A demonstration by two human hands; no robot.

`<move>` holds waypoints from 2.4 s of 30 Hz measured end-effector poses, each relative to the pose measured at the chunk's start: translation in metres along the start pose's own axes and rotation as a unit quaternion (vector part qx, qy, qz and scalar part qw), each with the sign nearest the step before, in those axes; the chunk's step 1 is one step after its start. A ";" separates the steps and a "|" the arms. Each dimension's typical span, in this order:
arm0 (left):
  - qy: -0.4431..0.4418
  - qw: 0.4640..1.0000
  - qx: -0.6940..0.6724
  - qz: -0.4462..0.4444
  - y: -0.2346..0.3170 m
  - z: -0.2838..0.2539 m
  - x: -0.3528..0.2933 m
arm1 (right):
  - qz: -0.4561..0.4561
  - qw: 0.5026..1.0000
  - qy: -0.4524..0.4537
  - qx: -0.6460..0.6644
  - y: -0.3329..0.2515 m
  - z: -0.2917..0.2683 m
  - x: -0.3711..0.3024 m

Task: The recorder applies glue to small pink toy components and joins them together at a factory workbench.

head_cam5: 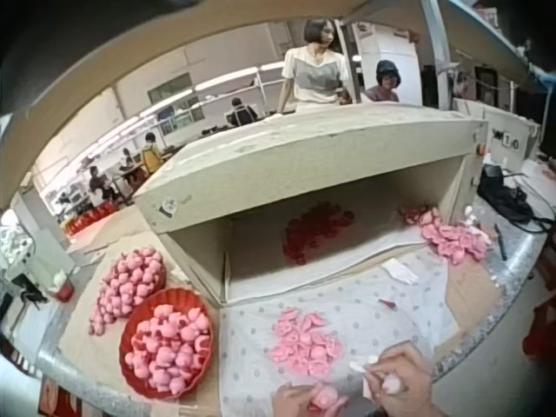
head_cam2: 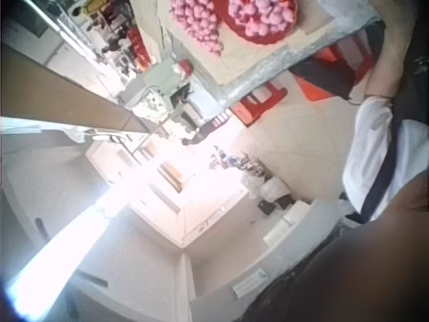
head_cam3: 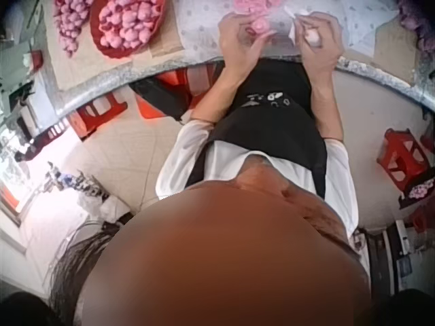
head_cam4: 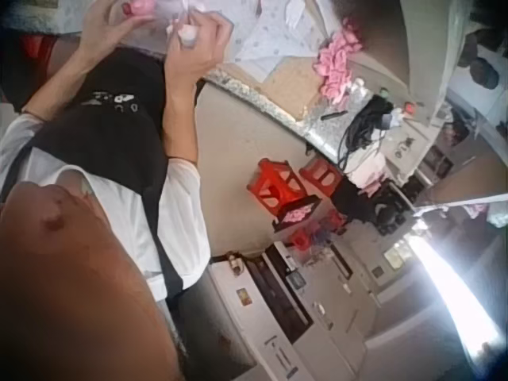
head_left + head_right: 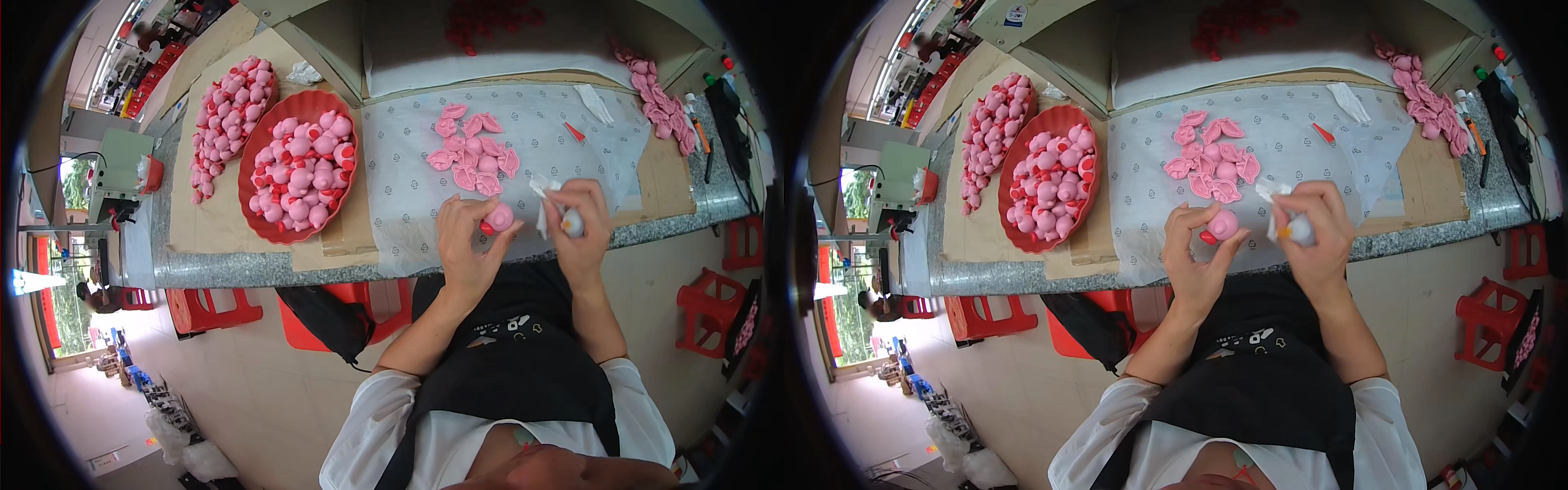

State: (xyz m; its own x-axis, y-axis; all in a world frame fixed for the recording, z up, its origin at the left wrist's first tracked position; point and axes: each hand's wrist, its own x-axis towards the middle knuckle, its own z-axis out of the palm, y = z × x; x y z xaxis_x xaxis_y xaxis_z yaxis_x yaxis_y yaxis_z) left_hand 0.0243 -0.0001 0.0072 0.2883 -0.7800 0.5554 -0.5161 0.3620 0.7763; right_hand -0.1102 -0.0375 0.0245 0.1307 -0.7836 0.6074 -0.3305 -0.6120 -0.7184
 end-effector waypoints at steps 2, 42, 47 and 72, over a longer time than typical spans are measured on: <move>-0.013 1.000 -0.020 -0.007 0.002 -0.001 0.002 | 0.029 0.993 -0.036 -0.105 0.006 -0.011 0.017; 0.000 0.981 -0.193 0.014 0.009 0.009 -0.013 | 0.333 0.858 -0.125 0.370 0.015 -0.010 0.009; -0.050 0.885 -0.444 -0.132 0.006 0.011 -0.013 | 0.103 0.990 -0.093 0.017 0.013 -0.030 0.015; -0.039 0.891 -0.432 -0.131 0.014 0.006 -0.021 | 0.032 0.924 -0.144 0.354 0.014 0.004 -0.011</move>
State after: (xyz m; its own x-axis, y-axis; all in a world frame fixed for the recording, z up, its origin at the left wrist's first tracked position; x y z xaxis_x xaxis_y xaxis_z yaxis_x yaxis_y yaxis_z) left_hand 0.0061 0.0180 0.0047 0.2335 -0.9167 0.3243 0.3843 0.3934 0.8352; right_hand -0.1127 -0.0378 0.0058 0.4085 -0.7549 0.5131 0.3337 -0.3997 -0.8537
